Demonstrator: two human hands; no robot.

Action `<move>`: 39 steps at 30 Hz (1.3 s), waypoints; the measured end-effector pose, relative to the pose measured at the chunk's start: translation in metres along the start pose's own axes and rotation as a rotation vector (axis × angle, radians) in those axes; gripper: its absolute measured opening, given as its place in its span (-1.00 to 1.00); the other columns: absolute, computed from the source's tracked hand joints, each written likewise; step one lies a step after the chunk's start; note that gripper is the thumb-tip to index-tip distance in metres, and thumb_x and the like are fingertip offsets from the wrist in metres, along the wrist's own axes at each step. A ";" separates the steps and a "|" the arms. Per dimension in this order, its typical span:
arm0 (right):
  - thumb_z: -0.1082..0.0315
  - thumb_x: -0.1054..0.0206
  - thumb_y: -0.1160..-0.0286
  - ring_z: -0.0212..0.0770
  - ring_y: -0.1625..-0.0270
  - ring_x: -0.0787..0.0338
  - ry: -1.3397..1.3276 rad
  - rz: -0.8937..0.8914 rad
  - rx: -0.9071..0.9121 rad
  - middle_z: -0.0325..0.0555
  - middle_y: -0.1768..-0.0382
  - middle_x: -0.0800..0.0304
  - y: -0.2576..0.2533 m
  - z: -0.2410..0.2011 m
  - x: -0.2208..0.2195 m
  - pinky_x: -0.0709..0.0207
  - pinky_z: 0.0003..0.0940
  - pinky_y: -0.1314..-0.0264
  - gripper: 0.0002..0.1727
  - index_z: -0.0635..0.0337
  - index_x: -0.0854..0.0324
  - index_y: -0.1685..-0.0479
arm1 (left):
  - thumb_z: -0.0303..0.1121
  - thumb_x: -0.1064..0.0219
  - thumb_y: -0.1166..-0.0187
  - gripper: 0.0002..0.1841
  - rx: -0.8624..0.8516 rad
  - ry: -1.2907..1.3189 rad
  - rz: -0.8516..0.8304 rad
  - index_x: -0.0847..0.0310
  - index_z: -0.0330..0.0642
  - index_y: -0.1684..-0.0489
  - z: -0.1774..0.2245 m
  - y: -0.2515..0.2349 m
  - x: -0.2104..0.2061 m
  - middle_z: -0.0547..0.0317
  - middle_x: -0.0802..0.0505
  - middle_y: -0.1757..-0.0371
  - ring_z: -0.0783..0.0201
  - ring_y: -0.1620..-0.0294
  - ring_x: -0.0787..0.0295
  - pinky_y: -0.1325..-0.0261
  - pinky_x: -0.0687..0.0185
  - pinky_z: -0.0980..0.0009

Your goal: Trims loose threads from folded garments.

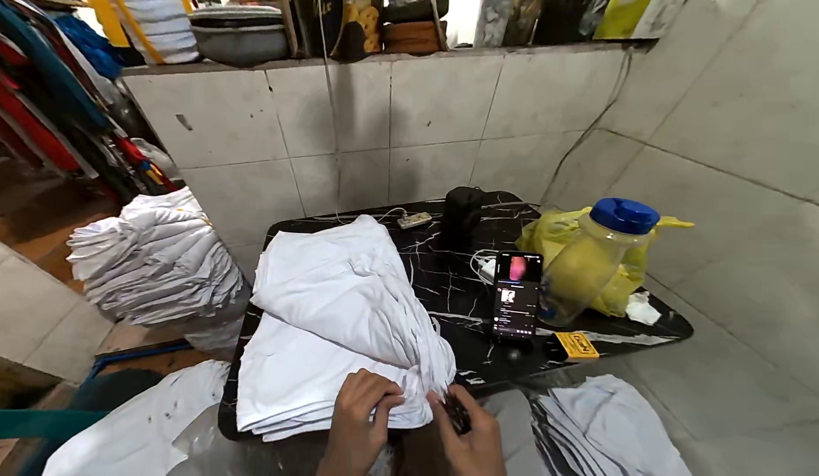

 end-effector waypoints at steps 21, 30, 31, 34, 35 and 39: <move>0.13 -0.48 -0.50 -0.40 0.48 -0.69 0.039 0.018 0.026 -0.14 0.45 -0.78 0.007 0.022 0.003 -0.62 -0.46 0.39 -0.69 0.26 -0.77 0.19 | -0.39 -0.42 -0.57 -0.91 -0.061 0.140 0.177 -0.84 -0.10 0.30 0.052 0.012 0.015 0.32 -0.93 0.26 0.47 0.10 -0.83 -0.16 -0.72 0.54; 0.01 -0.56 -0.42 -0.34 0.22 -0.82 0.052 0.032 0.092 -0.01 0.13 -0.88 0.010 0.007 0.018 -0.75 -0.36 0.14 -0.44 0.34 -0.73 -0.16 | -0.35 -0.44 -0.60 -0.93 -0.016 0.448 0.036 -0.82 -0.08 0.25 0.065 0.025 0.036 0.30 -0.91 0.25 0.41 0.11 -0.85 -0.10 -0.77 0.47; 0.00 -0.55 -0.44 -0.34 0.17 -0.83 0.072 0.033 0.134 0.02 0.06 -0.89 0.010 0.000 0.023 -0.75 -0.37 0.10 -0.42 0.34 -0.72 -0.22 | -0.34 -0.43 -0.61 -0.94 -0.002 0.441 0.060 -0.82 -0.05 0.23 0.061 0.024 0.039 0.32 -0.92 0.24 0.42 0.11 -0.85 -0.09 -0.77 0.47; 0.02 -0.48 -0.53 -0.30 0.33 -0.79 0.177 0.020 0.264 0.02 0.25 -0.87 0.011 -0.022 0.031 -0.69 -0.40 0.28 -0.52 0.34 -0.78 -0.06 | -0.36 -0.45 -0.58 -0.98 0.019 0.407 0.111 -0.81 -0.01 0.20 0.052 0.022 0.046 0.37 -0.91 0.22 0.45 0.09 -0.85 -0.10 -0.77 0.49; 0.04 -0.47 -0.53 -0.26 0.42 -0.77 0.211 -0.013 0.289 0.02 0.32 -0.86 0.011 -0.029 0.030 -0.67 -0.36 0.38 -0.54 0.35 -0.78 0.00 | -0.37 -0.46 -0.58 -0.98 0.016 0.398 0.114 -0.80 -0.02 0.20 0.052 0.021 0.048 0.37 -0.90 0.21 0.45 0.09 -0.85 -0.11 -0.77 0.50; 0.05 -0.42 -0.57 -0.13 0.49 -0.81 0.295 -0.200 0.246 -0.04 0.39 -0.87 0.011 -0.044 0.011 -0.70 -0.11 0.44 -0.59 0.29 -0.78 0.00 | -0.37 -0.45 -0.58 -0.98 -0.013 0.419 0.100 -0.80 -0.03 0.20 0.057 0.019 0.047 0.37 -0.90 0.21 0.46 0.07 -0.84 -0.14 -0.74 0.50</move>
Point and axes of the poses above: each hand's wrist, its own y-axis away from the middle knuckle, its own x-axis out of the back of the hand, z = x × y, the point moved 8 cm from there along -y, towards the middle knuckle
